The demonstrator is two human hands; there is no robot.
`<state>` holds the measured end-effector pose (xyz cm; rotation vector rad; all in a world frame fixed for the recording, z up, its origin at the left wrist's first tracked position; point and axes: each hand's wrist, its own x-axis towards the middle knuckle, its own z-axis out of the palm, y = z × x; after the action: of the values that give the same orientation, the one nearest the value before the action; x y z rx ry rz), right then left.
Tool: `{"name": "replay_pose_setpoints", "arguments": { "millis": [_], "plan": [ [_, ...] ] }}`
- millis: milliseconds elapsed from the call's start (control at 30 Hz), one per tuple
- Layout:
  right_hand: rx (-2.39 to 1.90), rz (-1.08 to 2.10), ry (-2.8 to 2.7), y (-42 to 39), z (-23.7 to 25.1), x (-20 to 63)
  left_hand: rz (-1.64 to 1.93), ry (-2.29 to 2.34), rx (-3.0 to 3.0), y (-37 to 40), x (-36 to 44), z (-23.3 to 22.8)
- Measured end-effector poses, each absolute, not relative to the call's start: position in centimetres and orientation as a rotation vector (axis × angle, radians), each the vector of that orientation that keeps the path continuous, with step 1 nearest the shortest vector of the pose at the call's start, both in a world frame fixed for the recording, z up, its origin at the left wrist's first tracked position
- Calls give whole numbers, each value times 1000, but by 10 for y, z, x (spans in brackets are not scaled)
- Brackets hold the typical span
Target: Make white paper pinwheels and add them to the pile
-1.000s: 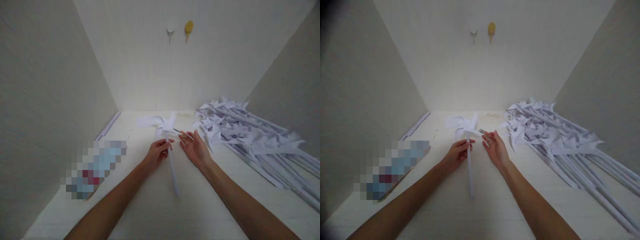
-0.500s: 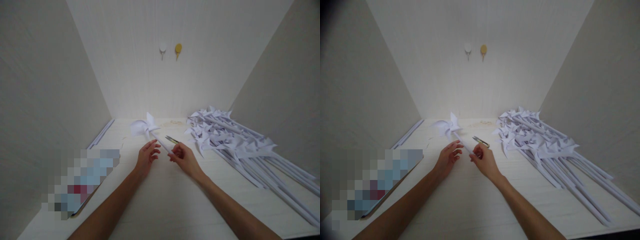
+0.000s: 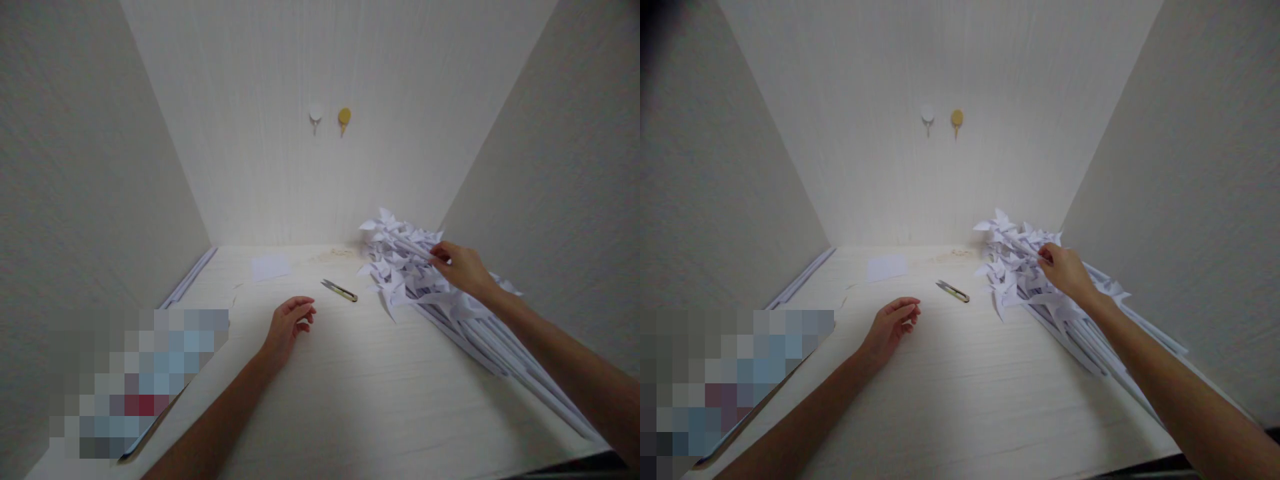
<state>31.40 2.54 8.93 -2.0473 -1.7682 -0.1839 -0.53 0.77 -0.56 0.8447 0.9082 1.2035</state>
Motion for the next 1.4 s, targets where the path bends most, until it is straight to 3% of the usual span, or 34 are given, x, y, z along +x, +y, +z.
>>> {"name": "replay_pose_setpoints", "arguments": {
  "millis": [200, 500, 1400],
  "plan": [
    [-2291, -243, -1496, 27, 102, 360, 1197, 918, 861, 7, -5, -6],
    [-2489, -302, -1272, 28, 77, 409, 1183, 919, 887, 8, -3, -7],
    [-2315, -211, -1317, -16, 51, 432, 1163, 955, 938, 5, -3, -4]
  ]
}}
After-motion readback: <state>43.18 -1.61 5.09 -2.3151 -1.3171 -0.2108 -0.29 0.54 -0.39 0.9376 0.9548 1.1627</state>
